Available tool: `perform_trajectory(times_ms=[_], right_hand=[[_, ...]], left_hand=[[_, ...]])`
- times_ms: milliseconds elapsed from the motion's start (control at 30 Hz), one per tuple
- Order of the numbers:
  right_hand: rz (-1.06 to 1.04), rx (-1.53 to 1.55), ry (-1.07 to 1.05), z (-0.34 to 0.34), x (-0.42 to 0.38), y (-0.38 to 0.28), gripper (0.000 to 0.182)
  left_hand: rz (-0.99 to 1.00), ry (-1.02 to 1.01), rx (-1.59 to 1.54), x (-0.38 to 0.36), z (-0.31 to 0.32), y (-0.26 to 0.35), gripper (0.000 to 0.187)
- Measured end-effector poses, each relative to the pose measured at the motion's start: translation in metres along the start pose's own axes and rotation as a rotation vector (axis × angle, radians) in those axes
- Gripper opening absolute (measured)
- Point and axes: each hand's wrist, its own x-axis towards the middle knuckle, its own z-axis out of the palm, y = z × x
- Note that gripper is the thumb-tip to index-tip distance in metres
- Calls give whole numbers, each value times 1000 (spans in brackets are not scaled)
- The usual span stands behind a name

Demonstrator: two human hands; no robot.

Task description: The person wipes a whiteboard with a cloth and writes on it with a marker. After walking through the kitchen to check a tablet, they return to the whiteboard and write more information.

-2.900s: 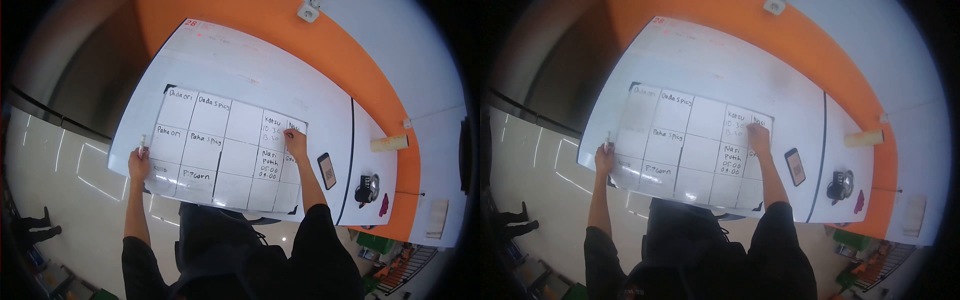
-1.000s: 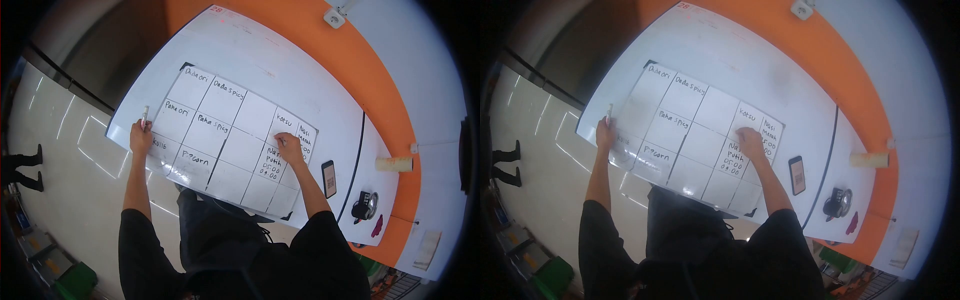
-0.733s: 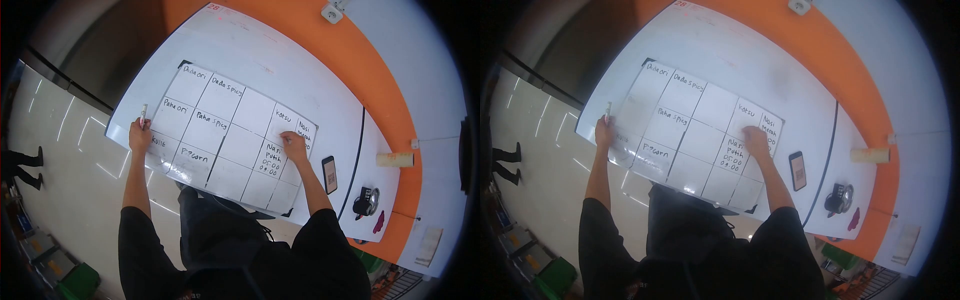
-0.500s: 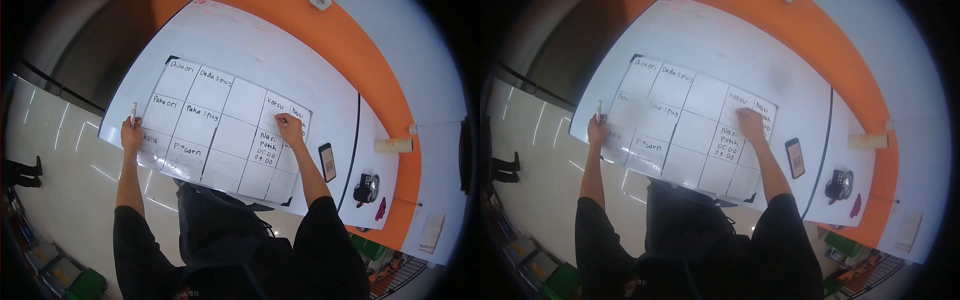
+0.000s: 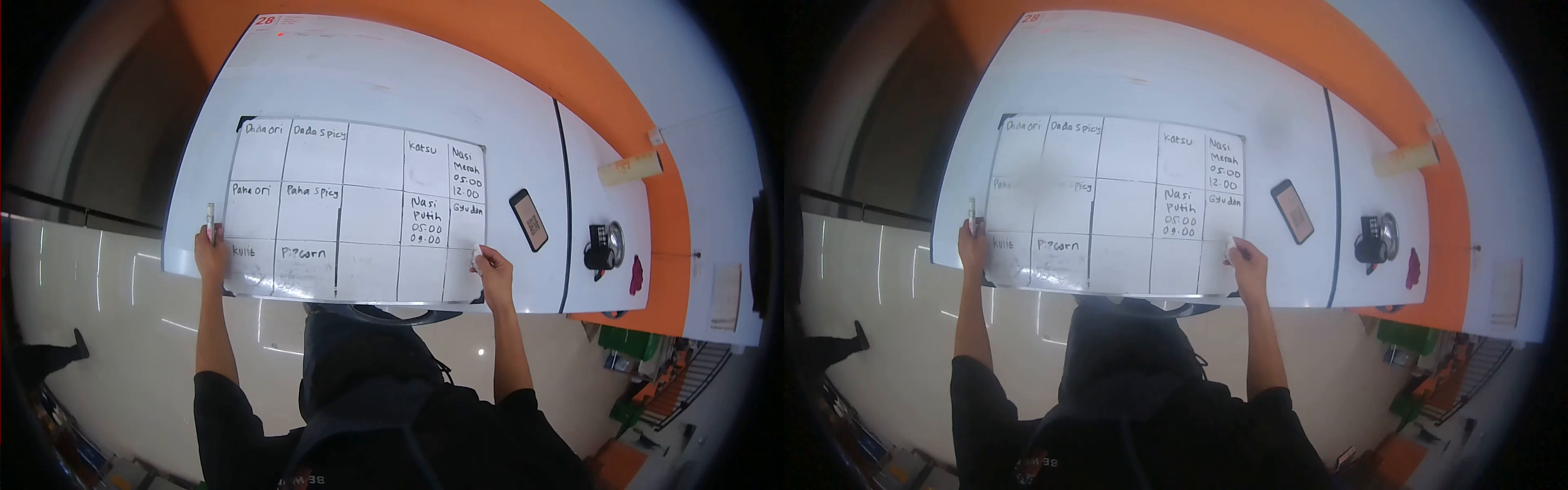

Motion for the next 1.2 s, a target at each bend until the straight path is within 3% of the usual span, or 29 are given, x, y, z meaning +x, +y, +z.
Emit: perform_trajectory(times_ms=[133,200,300,433,733,1133,1200], right_hand=[[43,189,46,11,-25,4,24],[88,490,-31,21,-40,-10,19],[153,667,-90,33,-54,-16,16],[102,708,-89,45,-65,6,15],[93,660,161,59,-85,-4,13],[166,660,42,55,-73,-9,22],[68,482,-32,61,-76,-19,30]], left_hand=[[54,-39,45,-4,-4,6,41],[103,-35,71,-5,0,1,41],[209,33,57,-3,5,-8,27],[248,25,67,-5,3,-10,26],[240,-10,37,-1,-3,-9,32],[197,-25,-8,-3,-4,-9,34],[201,-20,-20,-5,-4,-10,34]])
